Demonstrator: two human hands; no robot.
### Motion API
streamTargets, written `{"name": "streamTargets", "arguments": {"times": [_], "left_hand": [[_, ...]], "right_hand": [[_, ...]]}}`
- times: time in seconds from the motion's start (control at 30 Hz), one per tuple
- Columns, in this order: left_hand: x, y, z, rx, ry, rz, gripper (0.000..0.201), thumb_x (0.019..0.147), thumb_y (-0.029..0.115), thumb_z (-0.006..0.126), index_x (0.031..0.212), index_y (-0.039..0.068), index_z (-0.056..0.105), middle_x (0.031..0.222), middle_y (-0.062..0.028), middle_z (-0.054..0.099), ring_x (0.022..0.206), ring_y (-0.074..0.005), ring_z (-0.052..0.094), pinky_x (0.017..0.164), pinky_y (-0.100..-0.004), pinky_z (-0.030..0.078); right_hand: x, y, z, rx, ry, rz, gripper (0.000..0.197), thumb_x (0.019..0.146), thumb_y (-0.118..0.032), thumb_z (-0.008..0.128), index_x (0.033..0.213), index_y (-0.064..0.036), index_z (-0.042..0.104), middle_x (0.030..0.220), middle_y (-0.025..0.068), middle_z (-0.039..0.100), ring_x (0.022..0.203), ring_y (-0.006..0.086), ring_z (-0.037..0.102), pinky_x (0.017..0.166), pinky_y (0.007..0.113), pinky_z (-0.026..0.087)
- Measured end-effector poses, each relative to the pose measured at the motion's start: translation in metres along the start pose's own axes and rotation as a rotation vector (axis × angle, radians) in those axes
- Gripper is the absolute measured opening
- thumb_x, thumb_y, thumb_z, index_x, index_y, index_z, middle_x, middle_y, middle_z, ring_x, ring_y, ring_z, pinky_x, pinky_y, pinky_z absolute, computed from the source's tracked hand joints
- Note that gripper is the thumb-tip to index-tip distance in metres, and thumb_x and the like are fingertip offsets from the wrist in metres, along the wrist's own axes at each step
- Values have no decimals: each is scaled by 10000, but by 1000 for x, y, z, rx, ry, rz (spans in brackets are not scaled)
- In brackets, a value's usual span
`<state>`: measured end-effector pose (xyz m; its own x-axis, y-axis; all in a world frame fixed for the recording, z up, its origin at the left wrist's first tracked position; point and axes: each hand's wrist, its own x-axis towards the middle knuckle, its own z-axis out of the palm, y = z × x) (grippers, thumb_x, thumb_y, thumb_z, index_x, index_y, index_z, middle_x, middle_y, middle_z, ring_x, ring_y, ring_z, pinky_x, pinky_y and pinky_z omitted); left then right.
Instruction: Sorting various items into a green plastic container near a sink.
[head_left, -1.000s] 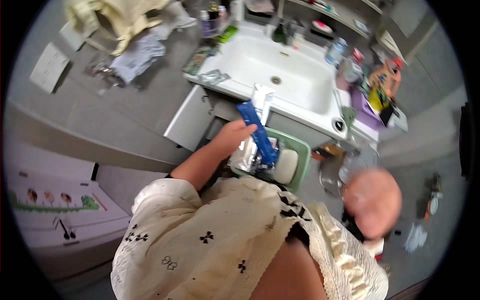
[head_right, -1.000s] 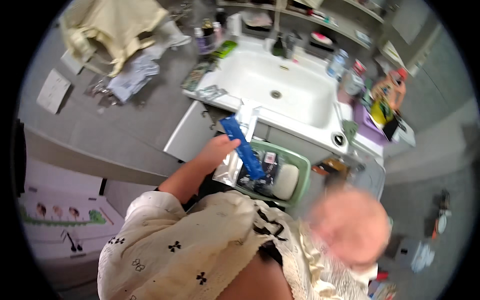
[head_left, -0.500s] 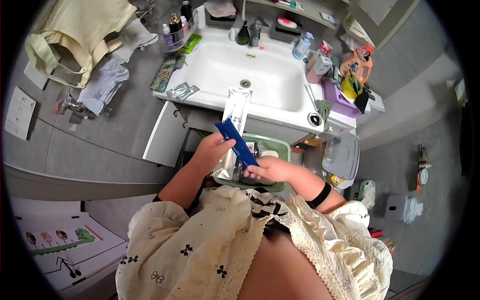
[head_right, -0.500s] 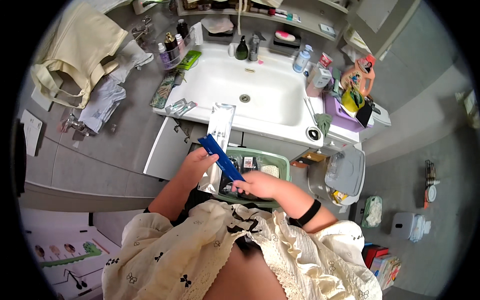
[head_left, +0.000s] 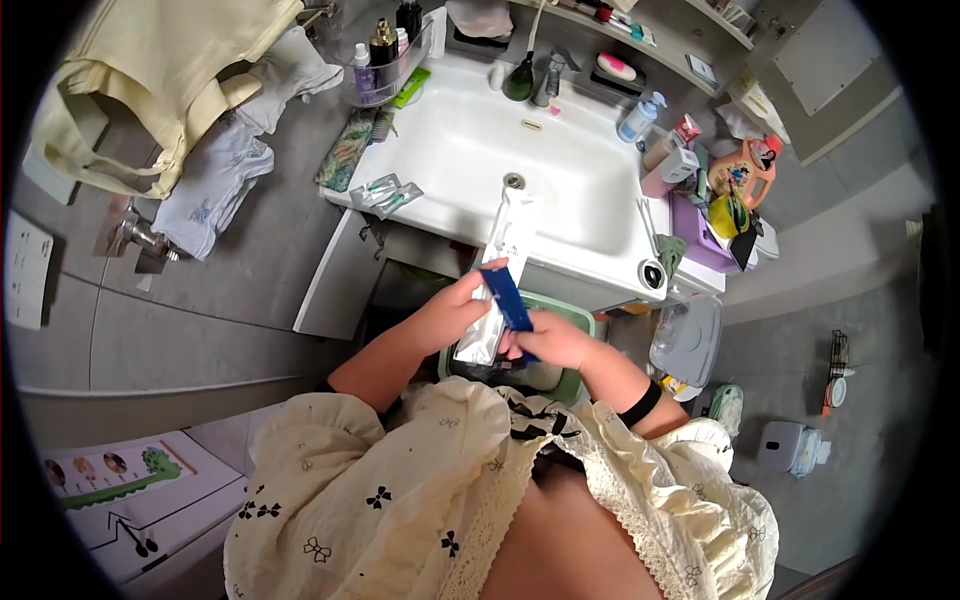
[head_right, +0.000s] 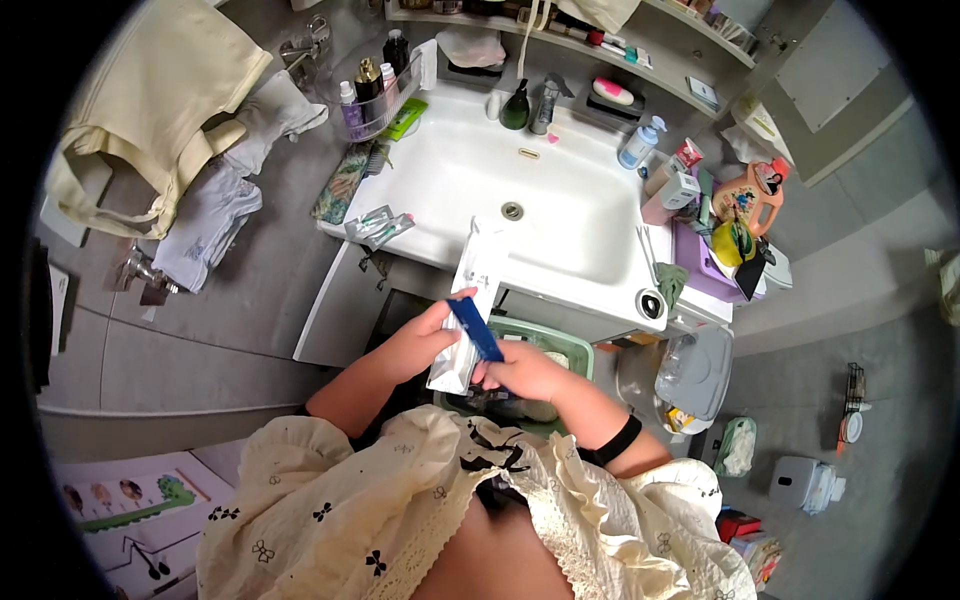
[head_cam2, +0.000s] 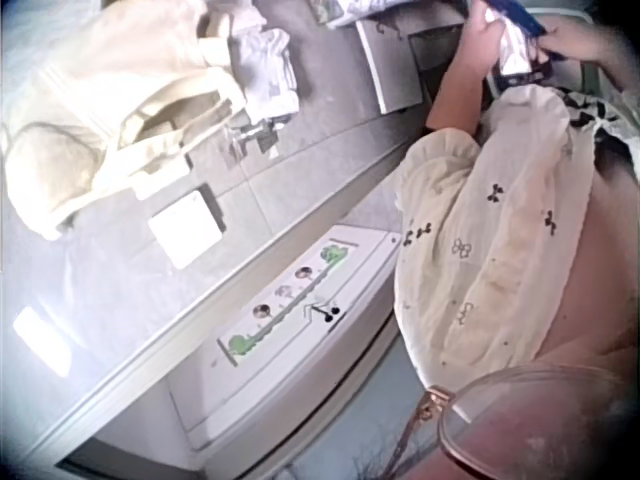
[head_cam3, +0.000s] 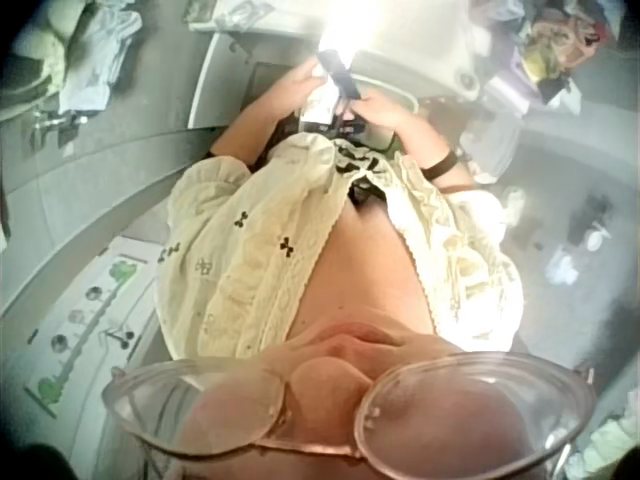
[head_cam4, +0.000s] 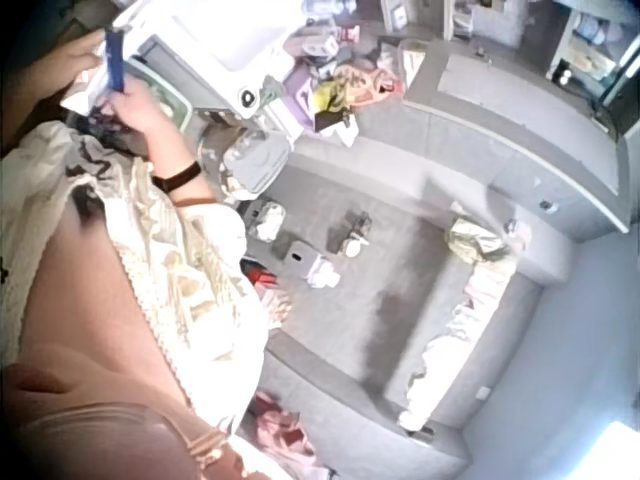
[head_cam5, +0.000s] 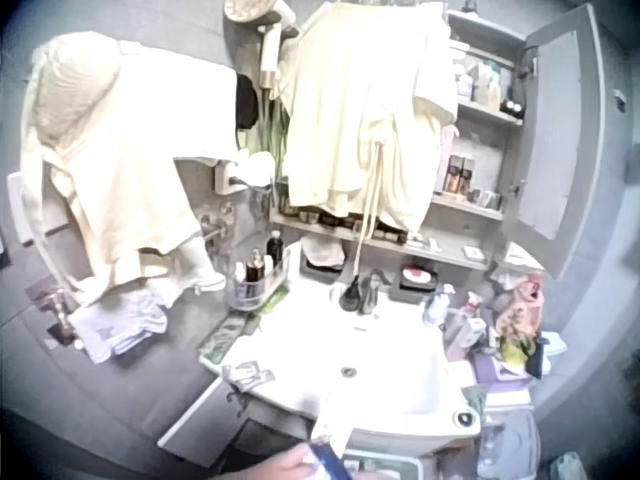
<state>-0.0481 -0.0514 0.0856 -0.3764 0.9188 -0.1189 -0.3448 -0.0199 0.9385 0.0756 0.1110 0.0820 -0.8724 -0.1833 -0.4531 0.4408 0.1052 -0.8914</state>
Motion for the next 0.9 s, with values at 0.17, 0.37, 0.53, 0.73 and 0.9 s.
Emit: {"name": "streamTargets", "arguments": {"times": [0.17,0.37,0.53,0.73,0.9], "left_hand": [[21,-13,-35,199,138,113,798,791,-102,407,1375,94,-102,1102,-138,522,936,-142,529,823,-265,405],[49,-5,-51,350,22,-80,693,815,-32,473,1378,44,75,890,-84,605,774,-96,551,699,-238,432],[70,-18,-78,259,56,-101,573,814,-39,484,1325,4,229,923,-99,611,847,-105,564,755,-243,438],[91,-10,-104,312,-100,-233,172,790,41,578,947,-28,578,835,-55,622,717,-79,560,650,-221,459],[96,-16,-168,758,363,114,249,700,116,682,919,25,605,857,-90,622,779,-173,589,687,-289,468]], "right_hand": [[33,-14,-7,462,562,-21,318,894,-270,409,1118,-55,479,666,-31,422,540,69,356,472,195,293],[88,-36,4,735,673,49,508,911,-462,296,1141,-36,449,957,83,550,803,165,510,652,287,414],[113,-41,0,902,716,-48,523,900,-431,372,1181,6,431,1093,134,525,1006,221,501,883,322,374],[127,-31,-13,670,562,-54,279,820,-129,543,1047,32,521,956,77,581,881,151,544,775,272,429],[124,-25,-31,752,673,25,254,830,-62,493,1065,31,472,879,130,598,801,213,600,717,314,492]]}}
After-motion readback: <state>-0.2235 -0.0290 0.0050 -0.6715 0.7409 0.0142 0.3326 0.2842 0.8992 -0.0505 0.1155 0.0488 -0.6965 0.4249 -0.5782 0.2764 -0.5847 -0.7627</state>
